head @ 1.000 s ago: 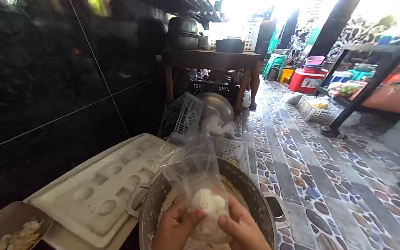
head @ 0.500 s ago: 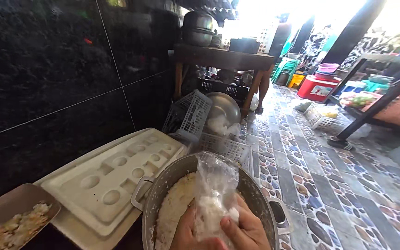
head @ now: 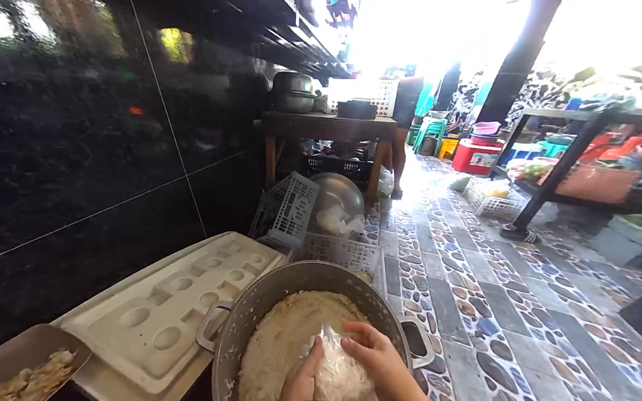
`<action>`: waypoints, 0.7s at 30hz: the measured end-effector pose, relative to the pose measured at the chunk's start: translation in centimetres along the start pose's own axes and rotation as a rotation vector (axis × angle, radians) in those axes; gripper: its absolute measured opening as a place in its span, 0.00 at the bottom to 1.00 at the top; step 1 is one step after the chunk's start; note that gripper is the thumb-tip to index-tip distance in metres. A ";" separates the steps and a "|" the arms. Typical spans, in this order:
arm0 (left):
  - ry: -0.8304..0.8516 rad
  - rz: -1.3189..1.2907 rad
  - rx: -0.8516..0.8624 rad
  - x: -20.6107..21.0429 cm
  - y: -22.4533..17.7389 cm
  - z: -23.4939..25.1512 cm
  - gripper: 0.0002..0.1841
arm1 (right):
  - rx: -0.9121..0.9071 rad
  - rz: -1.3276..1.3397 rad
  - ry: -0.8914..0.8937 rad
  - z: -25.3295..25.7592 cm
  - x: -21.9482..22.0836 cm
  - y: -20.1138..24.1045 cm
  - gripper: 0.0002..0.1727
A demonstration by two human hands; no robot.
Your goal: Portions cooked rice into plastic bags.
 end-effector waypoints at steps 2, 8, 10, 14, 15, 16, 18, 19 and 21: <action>0.026 0.049 0.083 0.2 -1.6 -1.2 0.20 | 0.122 0.172 -0.081 -0.2 -0.2 -0.4 0.22; -0.087 0.209 0.314 -3.0 -2.7 -0.8 0.12 | 0.110 0.134 0.045 -1.3 2.4 0.6 0.07; -0.126 0.179 0.353 -3.5 -2.8 -1.1 0.11 | 0.044 0.084 0.074 -1.7 3.5 0.3 0.08; -0.078 0.057 0.436 -3.6 -3.1 -1.7 0.05 | 0.037 0.072 0.115 -2.8 4.4 1.3 0.05; -0.066 0.052 0.432 -3.6 -3.0 -1.7 0.04 | 0.016 0.056 0.120 -2.9 4.4 1.7 0.06; -0.061 0.050 0.426 -3.7 -2.9 -1.8 0.05 | -0.020 0.041 0.117 -3.0 4.5 2.0 0.07; -0.032 0.024 0.475 -3.8 -2.5 -2.0 0.06 | -0.141 0.009 0.108 -3.1 4.8 2.7 0.04; 0.006 -0.001 0.526 -3.9 -2.4 -2.2 0.08 | -0.207 -0.005 0.104 -3.0 5.0 3.1 0.03; 0.031 -0.028 0.504 -3.6 -2.1 -2.4 0.20 | -0.321 -0.085 0.100 -2.3 5.2 3.9 0.08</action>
Point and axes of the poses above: each hand's wrist, its own z-axis towards the middle knuckle, its own x-axis out of the palm, y = z × x, the point moved 5 cm from there along z, towards the middle knuckle, and after that the axes turned 15 degrees about -y, right-handed, at the moved point
